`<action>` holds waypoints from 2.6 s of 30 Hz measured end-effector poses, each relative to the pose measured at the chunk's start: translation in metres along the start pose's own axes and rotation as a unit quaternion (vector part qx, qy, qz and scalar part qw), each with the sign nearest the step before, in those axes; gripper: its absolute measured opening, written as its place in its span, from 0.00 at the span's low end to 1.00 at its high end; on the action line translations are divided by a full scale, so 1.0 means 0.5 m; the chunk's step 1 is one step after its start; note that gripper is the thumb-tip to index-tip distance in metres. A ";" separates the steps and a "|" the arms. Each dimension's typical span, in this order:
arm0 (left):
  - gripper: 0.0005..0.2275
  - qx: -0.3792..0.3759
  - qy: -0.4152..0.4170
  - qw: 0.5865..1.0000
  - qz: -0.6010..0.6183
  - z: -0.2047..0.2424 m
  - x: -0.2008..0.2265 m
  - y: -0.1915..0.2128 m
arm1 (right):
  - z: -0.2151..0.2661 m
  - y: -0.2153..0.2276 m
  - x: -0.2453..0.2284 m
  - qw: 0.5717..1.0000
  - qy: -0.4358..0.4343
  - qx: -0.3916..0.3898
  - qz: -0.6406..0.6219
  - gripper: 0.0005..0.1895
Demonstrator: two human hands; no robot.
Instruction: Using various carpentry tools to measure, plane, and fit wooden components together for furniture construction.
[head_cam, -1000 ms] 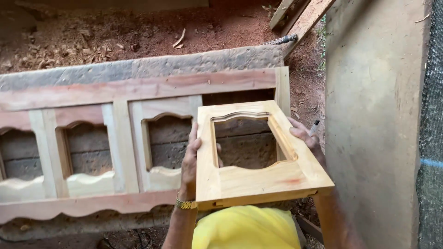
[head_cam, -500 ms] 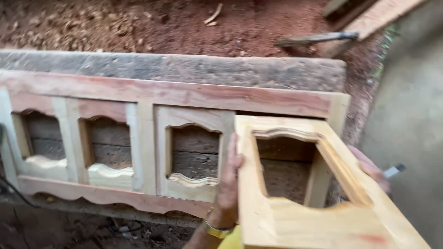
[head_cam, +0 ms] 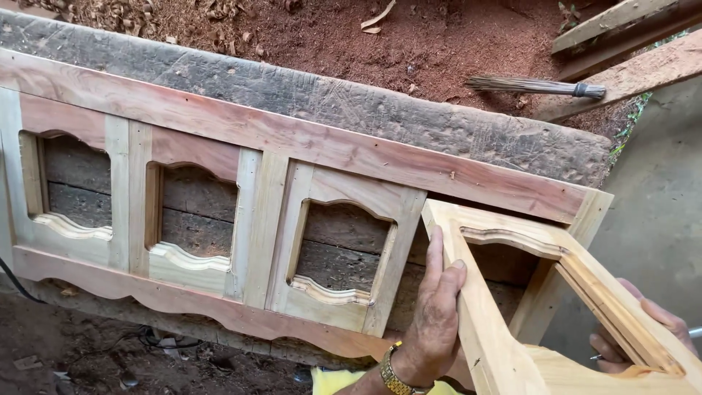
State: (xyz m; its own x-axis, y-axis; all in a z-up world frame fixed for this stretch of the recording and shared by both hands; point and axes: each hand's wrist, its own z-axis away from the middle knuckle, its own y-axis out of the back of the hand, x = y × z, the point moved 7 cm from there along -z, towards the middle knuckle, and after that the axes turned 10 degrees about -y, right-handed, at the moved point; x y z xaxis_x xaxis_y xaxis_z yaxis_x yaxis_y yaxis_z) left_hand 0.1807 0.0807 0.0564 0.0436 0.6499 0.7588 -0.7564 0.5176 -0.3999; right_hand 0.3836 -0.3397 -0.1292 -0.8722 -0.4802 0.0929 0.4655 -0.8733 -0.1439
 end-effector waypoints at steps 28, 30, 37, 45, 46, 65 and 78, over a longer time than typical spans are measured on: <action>0.21 0.029 0.107 0.981 0.158 0.101 -0.147 0.071 | 0.039 -0.241 0.109 0.953 0.239 -0.180 -0.039 0.29; 0.25 0.040 0.090 0.983 0.156 0.140 -0.159 0.088 | 0.064 -0.298 0.129 0.960 0.277 -0.027 0.002 0.32; 0.16 0.146 -0.244 0.953 -0.105 0.463 -0.003 0.348 | 0.020 -0.568 0.186 0.816 0.480 0.154 0.283 0.10; 0.29 0.537 -0.251 0.750 -0.292 0.887 0.148 0.501 | 0.089 -0.850 0.292 0.600 0.704 0.125 0.358 0.08; 0.34 0.585 -0.207 0.739 -0.261 0.915 0.131 0.539 | 0.090 -0.876 0.334 0.559 0.715 0.091 0.410 0.07; 0.28 0.585 -0.236 0.772 -0.077 0.953 0.185 1.346 | -0.145 -1.093 0.624 0.315 0.760 0.224 0.522 0.15; 0.39 0.632 -0.327 0.639 -0.290 0.884 0.296 1.497 | -0.170 -1.780 0.673 0.334 0.713 -0.016 0.617 0.15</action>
State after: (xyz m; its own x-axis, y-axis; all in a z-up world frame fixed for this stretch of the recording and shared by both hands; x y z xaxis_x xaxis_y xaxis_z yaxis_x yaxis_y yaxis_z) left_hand -0.6674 0.3182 0.0965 0.5874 -0.0339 0.8086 -0.6777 -0.5666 0.4687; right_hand -0.3370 0.2830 -0.0538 0.7833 0.0734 -0.6173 0.6215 -0.0713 0.7802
